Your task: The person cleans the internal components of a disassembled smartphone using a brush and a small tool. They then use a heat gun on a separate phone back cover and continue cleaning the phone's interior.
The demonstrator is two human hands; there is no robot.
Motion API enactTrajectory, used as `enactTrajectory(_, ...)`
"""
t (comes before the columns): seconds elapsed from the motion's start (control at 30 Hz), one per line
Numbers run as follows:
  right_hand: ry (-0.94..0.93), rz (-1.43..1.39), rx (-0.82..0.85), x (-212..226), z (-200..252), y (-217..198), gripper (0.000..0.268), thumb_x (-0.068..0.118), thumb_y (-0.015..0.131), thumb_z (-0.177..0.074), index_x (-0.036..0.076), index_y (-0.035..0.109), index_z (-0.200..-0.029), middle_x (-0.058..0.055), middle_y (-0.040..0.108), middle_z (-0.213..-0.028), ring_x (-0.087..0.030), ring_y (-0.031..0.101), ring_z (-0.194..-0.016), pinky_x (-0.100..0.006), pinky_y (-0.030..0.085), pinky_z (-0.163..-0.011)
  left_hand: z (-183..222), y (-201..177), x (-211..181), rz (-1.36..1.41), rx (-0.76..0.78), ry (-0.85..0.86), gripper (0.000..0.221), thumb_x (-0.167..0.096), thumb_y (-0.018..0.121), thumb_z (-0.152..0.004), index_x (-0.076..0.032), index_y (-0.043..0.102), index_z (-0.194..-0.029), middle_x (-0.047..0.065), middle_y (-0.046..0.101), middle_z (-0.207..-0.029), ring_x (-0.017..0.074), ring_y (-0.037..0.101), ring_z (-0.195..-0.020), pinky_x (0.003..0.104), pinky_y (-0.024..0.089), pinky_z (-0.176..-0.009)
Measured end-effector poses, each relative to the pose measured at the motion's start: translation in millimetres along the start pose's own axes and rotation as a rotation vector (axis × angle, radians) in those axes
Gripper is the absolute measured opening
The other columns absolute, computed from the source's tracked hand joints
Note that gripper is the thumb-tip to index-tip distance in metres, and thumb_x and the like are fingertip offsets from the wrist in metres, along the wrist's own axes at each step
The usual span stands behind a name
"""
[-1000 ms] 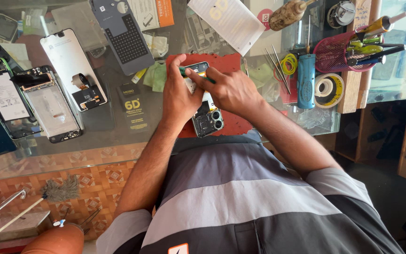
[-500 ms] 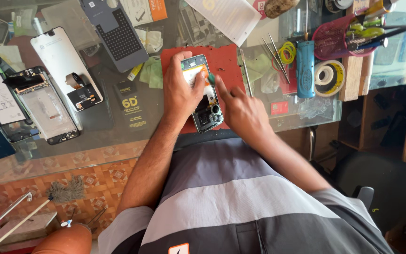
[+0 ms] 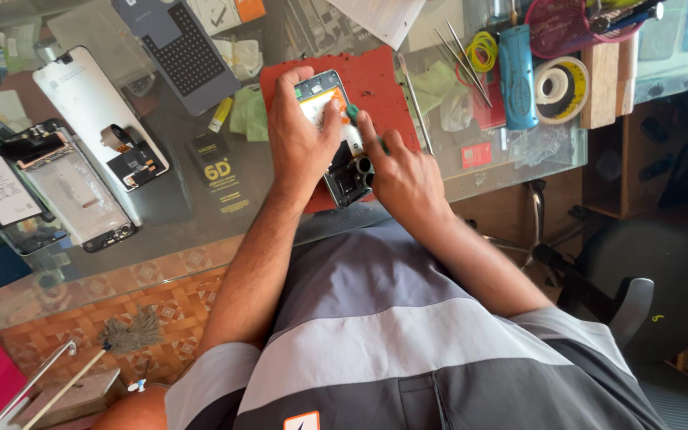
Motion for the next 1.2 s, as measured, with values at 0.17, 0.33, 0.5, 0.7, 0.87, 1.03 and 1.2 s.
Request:
enactTrajectory(0.17,0.018,0.009,0.082,4.1,42.6,-14.3,0.079,0.000,0.061,-0.080,0.009,0.043,-0.157,-0.013,0.061,-0.094,-0.034,0.064,-0.062,-0.046,0.052,-0.054,-3.1,0.2,-2.3,0.005,-0.006,0.026,0.044,-0.008,0.076,-0.092,0.000,0.053,-0.129,0.016,0.069,-0.118,0.0306,0.072,-0.109,0.042,0.057,-0.096)
enactTrajectory(0.33,0.039,0.016,0.072,0.9,39.7,-7.8,0.077,-0.001,0.061,-0.082,0.010,0.045,-0.156,-0.012,0.060,-0.092,-0.034,0.062,-0.061,-0.045,0.051,-0.054,-0.9,-0.3,-2.7,0.013,-0.007,0.048,0.043,-0.008,0.076,-0.094,0.000,0.053,-0.130,0.016,0.068,-0.120,0.0302,0.072,-0.111,0.041,0.058,-0.096)
enactTrajectory(0.5,0.013,-0.019,0.014,1.0,33.7,-2.6,0.074,-0.003,0.059,-0.082,0.007,0.049,-0.155,-0.012,0.060,-0.093,-0.034,0.061,-0.060,-0.045,0.050,-0.051,-0.4,-4.6,-9.9,-0.061,-0.054,0.162,0.045,-0.006,0.078,-0.092,0.001,0.052,-0.129,0.019,0.067,-0.122,0.0323,0.070,-0.111,0.043,0.056,-0.096)
enactTrajectory(0.7,0.118,-0.070,0.127,-5.3,76.1,-3.9,0.072,0.000,0.060,-0.081,0.011,0.052,-0.152,-0.012,0.059,-0.086,-0.034,0.060,-0.055,-0.046,0.051,-0.052,-0.1,-1.0,-2.3,0.008,-0.003,0.052,0.042,-0.008,0.076,-0.095,0.000,0.053,-0.129,0.016,0.070,-0.116,0.0277,0.074,-0.105,0.039,0.060,-0.091)
enactTrajectory(0.87,0.107,-0.182,0.027,-11.0,57.8,-5.9,0.066,0.000,0.059,-0.089,0.011,0.051,-0.153,-0.011,0.058,-0.086,-0.034,0.062,-0.064,-0.047,0.052,-0.056,0.7,-2.2,2.5,0.167,0.051,0.036,0.043,-0.007,0.075,-0.098,0.001,0.050,-0.133,0.015,0.071,-0.117,0.0209,0.078,-0.103,0.033,0.066,-0.085)
enactTrajectory(1.03,0.121,-0.191,0.014,-10.8,52.7,-7.1,0.066,0.002,0.060,-0.090,0.012,0.051,-0.154,-0.011,0.058,-0.087,-0.034,0.063,-0.064,-0.048,0.052,-0.058,8.5,-6.3,3.1,0.280,0.029,0.109,0.045,-0.003,0.076,-0.100,0.001,0.049,-0.136,0.016,0.069,-0.120,0.0199,0.075,-0.107,0.033,0.066,-0.088)
enactTrajectory(1.2,0.108,-0.163,0.028,-12.8,57.5,-4.6,0.067,0.003,0.060,-0.090,0.016,0.050,-0.155,-0.010,0.059,-0.088,-0.033,0.064,-0.064,-0.047,0.053,-0.057,11.0,-9.1,0.9,0.176,-0.030,0.137,0.045,-0.004,0.078,-0.100,0.000,0.050,-0.135,0.014,0.070,-0.116,0.0198,0.077,-0.102,0.032,0.066,-0.085)
Point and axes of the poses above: each hand's wrist, its own z-axis away from the middle knuckle, its own y-axis out of the palm, x = y × z, the point moved 7 cm from there along -z, towards the middle knuckle
